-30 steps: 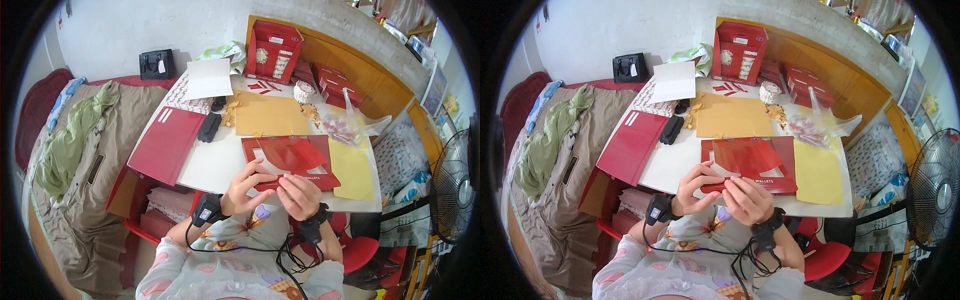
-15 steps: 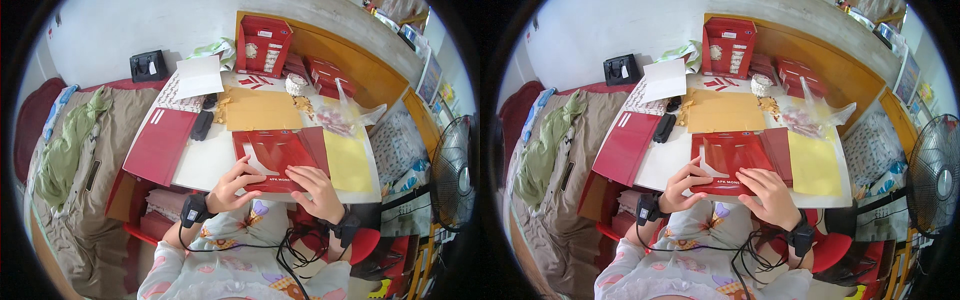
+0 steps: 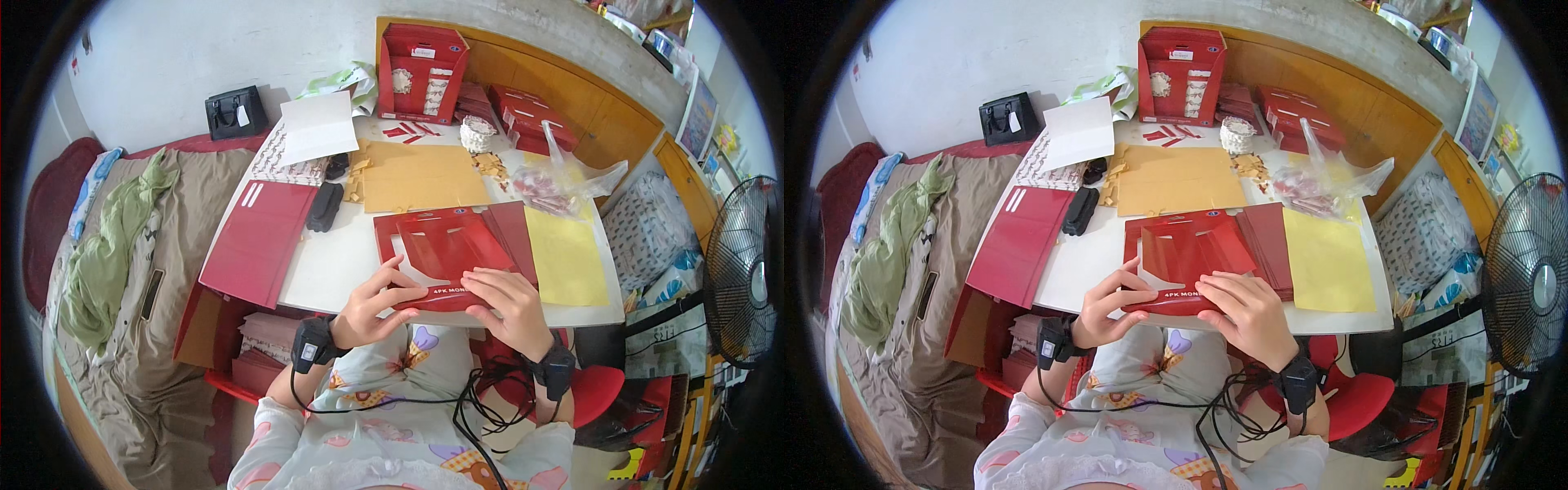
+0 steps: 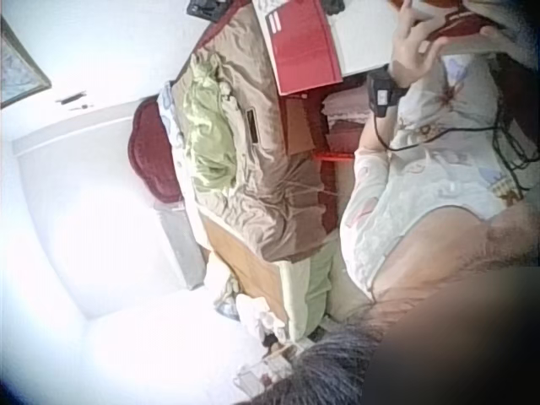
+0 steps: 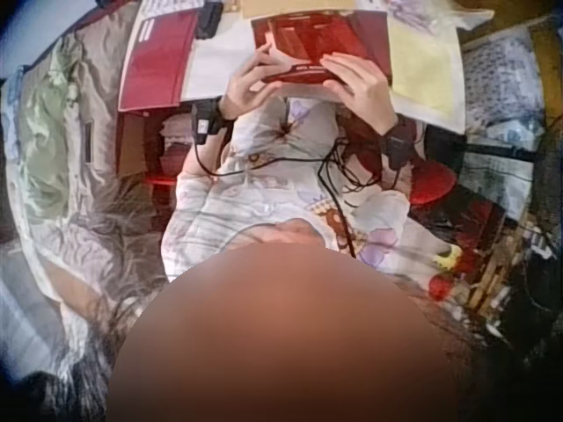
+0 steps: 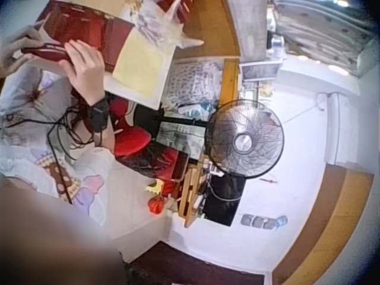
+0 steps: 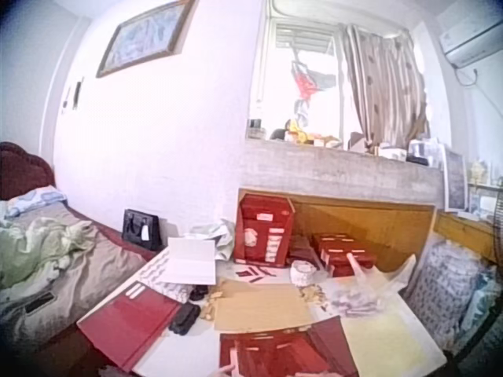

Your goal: Assembling red cardboard money wallet packaging.

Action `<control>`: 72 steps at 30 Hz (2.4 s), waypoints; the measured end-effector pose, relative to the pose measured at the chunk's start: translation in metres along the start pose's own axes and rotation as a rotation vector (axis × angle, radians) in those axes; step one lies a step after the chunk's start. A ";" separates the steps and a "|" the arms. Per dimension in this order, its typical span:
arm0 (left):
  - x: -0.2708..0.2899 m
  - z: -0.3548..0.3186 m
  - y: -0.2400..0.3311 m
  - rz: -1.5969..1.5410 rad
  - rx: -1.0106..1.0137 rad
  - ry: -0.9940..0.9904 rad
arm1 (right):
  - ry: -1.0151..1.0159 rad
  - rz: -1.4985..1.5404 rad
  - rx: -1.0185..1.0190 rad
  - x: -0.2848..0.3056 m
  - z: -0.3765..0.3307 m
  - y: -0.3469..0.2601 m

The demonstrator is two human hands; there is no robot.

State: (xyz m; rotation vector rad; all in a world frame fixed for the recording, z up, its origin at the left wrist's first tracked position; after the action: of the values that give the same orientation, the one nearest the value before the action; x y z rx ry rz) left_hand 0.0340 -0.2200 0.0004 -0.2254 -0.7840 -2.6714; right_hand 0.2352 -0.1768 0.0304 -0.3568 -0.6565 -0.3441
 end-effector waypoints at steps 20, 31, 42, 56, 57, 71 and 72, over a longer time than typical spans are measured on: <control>0.019 -0.002 -0.008 -0.032 0.158 0.099 | 0.178 0.094 0.028 0.017 -0.009 0.011; 0.032 -0.005 -0.011 -0.091 0.155 0.135 | 0.242 0.195 -0.169 0.013 -0.026 0.028; 0.033 -0.006 -0.014 -0.112 0.155 0.122 | 0.216 0.400 -0.183 -0.002 -0.025 0.038; 0.028 -0.007 -0.011 -0.053 0.111 0.141 | 0.242 0.336 -0.092 -0.003 -0.011 0.020; 0.026 -0.006 -0.010 -0.053 0.111 0.141 | 0.219 0.313 -0.067 -0.004 -0.009 0.017; 0.026 -0.008 -0.007 0.016 0.093 0.101 | 0.210 0.290 0.008 -0.005 -0.007 0.014; 0.027 -0.007 -0.006 0.021 0.096 0.105 | 0.195 0.335 -0.033 -0.005 -0.007 0.016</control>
State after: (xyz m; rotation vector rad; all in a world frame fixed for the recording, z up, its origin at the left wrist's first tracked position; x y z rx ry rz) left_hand 0.0067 -0.2270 -0.0014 -0.0687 -0.8683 -2.5941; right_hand 0.2418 -0.1650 0.0188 -0.4513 -0.3913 -0.0679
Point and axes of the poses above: each hand's wrist, its own z-axis towards the middle knuckle, its own x-axis out of the back of the hand, y = z × x, the point moved 5 cm from there along z, towards the middle knuckle, and after that the axes turned 15 degrees about y, right-handed, at the moved point
